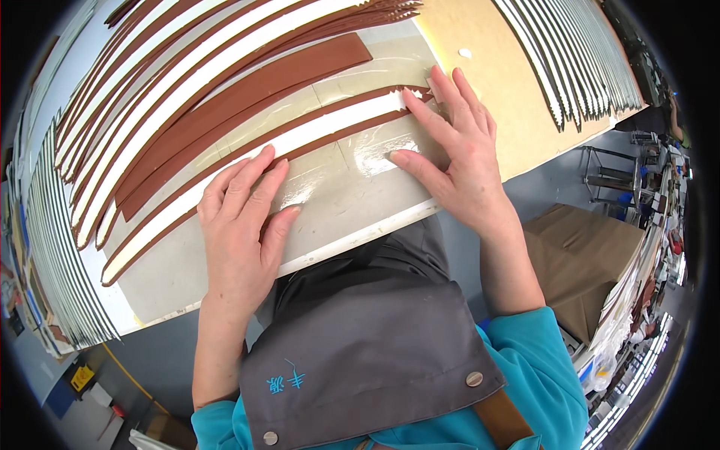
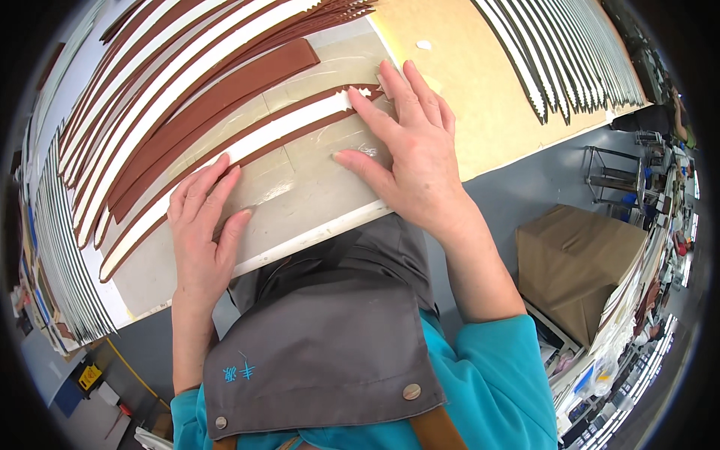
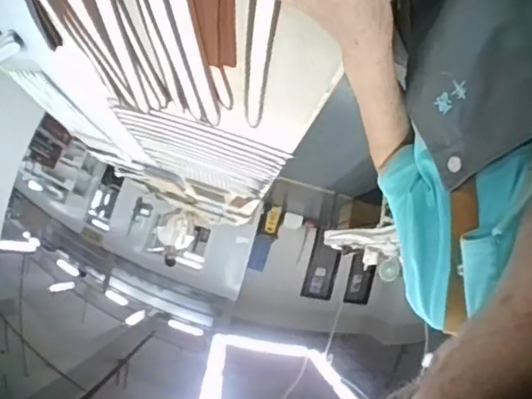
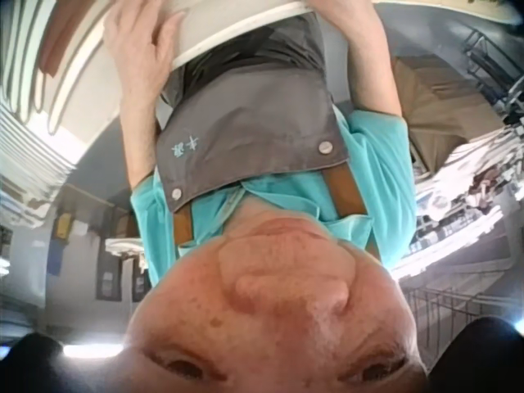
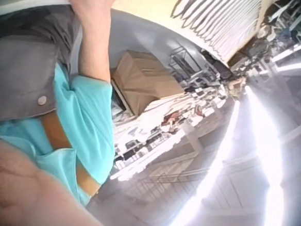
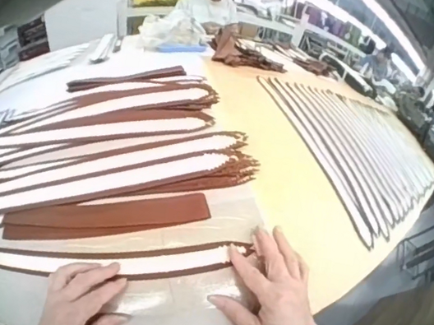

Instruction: The person repeatedly picks up long, serrated brown strips and places them onto a white backing sheet on a table. They smooth the strips down with their hands to ensure they adhere to the surface. The process is repetitive, involving handling individual strips one by one.

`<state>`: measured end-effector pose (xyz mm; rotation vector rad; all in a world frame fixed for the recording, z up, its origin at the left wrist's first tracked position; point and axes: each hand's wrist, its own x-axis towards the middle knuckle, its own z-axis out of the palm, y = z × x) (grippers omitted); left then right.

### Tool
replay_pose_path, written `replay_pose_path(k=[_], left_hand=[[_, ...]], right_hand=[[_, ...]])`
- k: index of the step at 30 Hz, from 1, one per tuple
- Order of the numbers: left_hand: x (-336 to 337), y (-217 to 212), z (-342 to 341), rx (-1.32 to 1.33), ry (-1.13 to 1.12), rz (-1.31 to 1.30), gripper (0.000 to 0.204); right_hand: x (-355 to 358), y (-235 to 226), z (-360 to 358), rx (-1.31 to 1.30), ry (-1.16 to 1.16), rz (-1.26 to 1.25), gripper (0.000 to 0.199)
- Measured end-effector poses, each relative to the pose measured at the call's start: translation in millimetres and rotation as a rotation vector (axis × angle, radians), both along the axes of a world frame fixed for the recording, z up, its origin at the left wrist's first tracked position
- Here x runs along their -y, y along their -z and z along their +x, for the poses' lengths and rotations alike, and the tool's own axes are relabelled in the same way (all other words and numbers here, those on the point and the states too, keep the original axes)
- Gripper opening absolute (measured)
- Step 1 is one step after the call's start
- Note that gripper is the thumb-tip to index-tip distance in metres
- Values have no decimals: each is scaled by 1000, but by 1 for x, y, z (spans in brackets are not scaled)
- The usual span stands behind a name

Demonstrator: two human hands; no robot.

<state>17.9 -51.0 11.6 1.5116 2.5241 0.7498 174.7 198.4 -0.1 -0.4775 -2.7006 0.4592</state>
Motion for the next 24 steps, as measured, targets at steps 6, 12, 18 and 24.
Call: replay_pose_path(k=[6,12,18,24], left_hand=[[-4,4,1,-39,-41,42,45],[-3,3,2,-42,-34,8,46],[-5,4,3,-44,-47,54,47],[-3,3,2,-58,-22,6,48]], right_hand=[[-1,2,0,6,12,-7,62],[0,4,-1,-18,24,-2,60],[0,5,-2,-37,33,4,57],[0,7,-2,-41,34,10,55]])
